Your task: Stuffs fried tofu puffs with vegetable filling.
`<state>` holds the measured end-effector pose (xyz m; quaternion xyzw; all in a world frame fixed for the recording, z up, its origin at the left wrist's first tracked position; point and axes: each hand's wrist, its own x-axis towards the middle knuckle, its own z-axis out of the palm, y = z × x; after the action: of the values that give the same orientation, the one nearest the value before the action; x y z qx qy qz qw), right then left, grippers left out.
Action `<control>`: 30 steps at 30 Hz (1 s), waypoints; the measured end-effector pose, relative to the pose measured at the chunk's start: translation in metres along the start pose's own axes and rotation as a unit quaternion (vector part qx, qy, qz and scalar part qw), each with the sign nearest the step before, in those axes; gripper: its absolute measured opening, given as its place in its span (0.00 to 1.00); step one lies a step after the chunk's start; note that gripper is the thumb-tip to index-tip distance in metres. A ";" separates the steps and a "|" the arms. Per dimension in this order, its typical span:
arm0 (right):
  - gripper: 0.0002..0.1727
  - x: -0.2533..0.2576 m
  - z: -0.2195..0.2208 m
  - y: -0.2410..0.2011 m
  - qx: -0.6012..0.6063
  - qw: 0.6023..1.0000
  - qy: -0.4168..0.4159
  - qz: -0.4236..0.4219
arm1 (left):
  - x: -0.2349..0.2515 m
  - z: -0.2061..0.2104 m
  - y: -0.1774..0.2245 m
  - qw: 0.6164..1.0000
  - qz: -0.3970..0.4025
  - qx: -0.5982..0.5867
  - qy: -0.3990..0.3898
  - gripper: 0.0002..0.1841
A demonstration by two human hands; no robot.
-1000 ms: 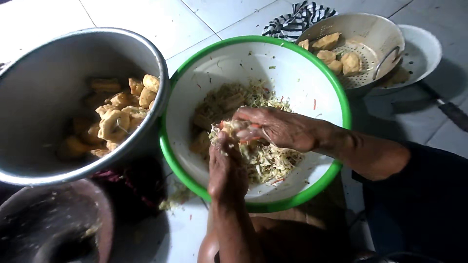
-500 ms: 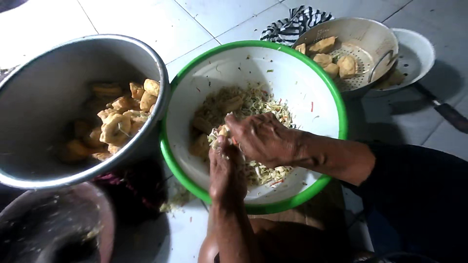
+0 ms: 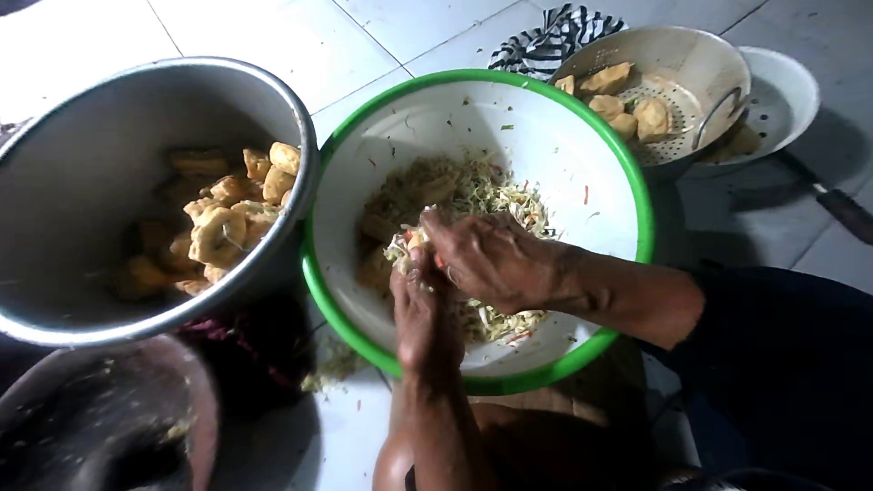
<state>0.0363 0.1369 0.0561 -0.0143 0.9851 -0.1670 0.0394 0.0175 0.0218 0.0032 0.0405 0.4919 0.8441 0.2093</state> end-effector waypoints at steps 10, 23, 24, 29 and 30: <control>0.14 0.006 -0.003 0.032 0.291 0.955 0.031 -0.057 | 0.002 0.002 0.000 0.999 0.020 -0.037 0.000 0.22; 0.14 -0.016 0.005 0.012 0.058 0.994 0.071 -0.057 | 0.001 0.002 0.000 0.999 0.019 -0.017 -0.020 0.19; 0.15 -0.015 0.008 0.011 0.032 0.993 0.090 -0.064 | 0.000 0.002 0.000 1.000 0.021 -0.003 -0.013 0.17; 0.18 -0.001 0.003 0.005 0.020 0.999 0.028 -0.026 | -0.002 0.005 -0.002 0.992 0.045 0.121 0.015 0.13; 0.17 0.001 0.002 0.005 0.033 0.999 0.016 -0.018 | -0.002 0.005 -0.002 0.991 0.043 0.129 0.008 0.13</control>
<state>0.0356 0.1414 0.0528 -0.0280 0.9791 -0.2003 0.0216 0.0217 0.0258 0.0040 0.0815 0.5959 0.7823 0.1623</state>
